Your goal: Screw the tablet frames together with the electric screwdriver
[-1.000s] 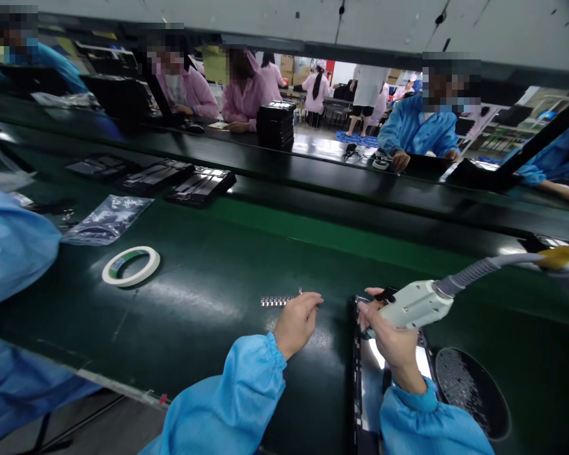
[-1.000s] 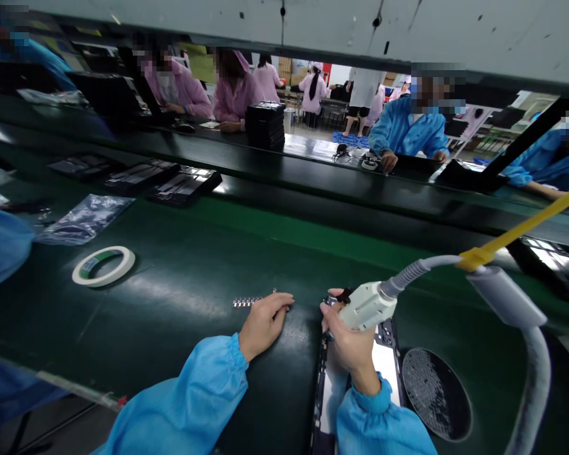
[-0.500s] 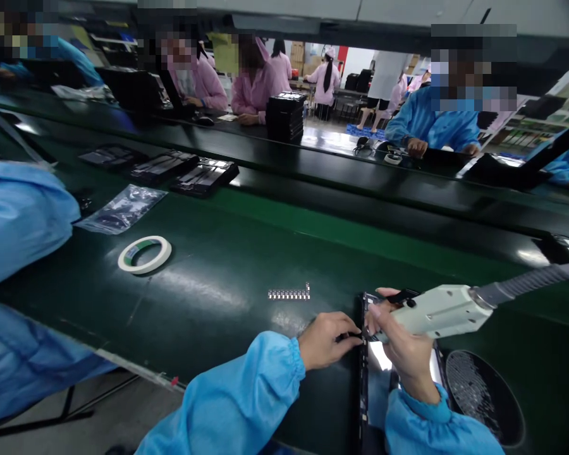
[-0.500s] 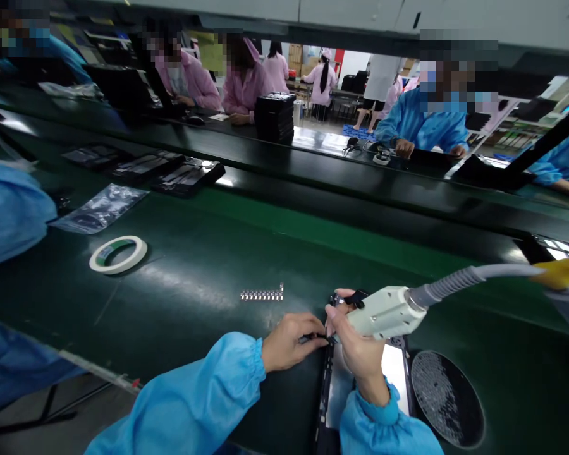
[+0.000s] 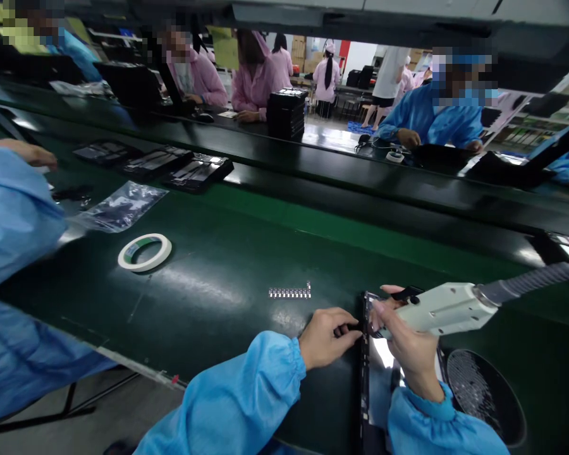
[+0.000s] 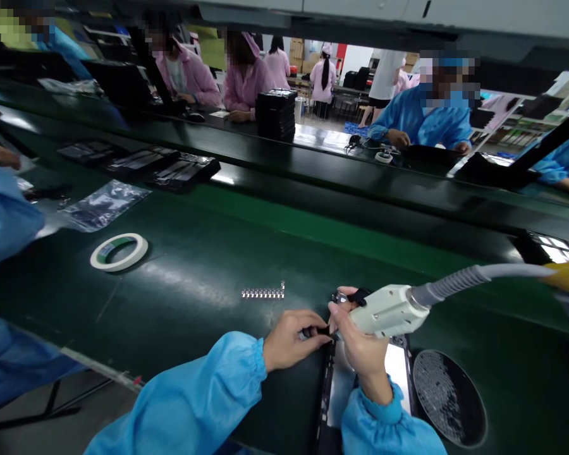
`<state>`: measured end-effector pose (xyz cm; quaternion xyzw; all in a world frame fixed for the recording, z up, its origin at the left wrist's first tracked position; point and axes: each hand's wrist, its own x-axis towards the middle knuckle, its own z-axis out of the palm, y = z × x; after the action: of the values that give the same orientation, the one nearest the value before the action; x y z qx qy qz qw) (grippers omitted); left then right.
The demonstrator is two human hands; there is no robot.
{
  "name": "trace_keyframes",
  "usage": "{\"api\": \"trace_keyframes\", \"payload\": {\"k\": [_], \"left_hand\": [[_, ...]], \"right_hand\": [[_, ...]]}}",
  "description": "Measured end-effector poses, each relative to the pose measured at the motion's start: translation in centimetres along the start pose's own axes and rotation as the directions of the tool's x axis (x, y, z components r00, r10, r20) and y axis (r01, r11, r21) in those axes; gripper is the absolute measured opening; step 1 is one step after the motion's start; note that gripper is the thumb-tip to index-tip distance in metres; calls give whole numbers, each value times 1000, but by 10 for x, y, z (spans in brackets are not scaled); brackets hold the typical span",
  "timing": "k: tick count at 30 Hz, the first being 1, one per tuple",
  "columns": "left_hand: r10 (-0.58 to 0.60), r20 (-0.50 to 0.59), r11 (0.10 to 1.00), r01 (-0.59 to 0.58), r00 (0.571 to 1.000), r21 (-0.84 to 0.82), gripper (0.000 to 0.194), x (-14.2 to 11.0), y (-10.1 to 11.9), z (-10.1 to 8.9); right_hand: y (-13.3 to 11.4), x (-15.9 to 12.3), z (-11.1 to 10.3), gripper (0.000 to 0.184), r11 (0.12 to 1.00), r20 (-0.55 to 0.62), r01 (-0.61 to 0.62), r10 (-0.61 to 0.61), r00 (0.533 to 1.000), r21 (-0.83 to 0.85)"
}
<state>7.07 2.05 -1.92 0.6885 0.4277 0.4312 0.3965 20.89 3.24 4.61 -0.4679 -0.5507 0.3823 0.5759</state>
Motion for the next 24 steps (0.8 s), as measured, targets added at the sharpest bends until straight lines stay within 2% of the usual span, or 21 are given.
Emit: {"api": "trace_keyframes", "payload": {"k": [5,10,20,24], "left_hand": [[31,-71,999,-28,997,38,28,1,-4,-1],[25,-71,999,-22,997,48,33,1,-6,-1],[35,-74,999,-34,997,16,39,0,-5,-1],[39,-83,999,-38,996,4,40,0,-4,-1]], "right_hand": [[7,7,-7,24,999,-23,26,-26,999,-29],[10,7,-4,28,999,-15,-18,18,1000,-29],[5,7,0,30,999,-33,-33,32,999,-34],[13,3,-2,26,995,28,-35,38,999,-89]]}}
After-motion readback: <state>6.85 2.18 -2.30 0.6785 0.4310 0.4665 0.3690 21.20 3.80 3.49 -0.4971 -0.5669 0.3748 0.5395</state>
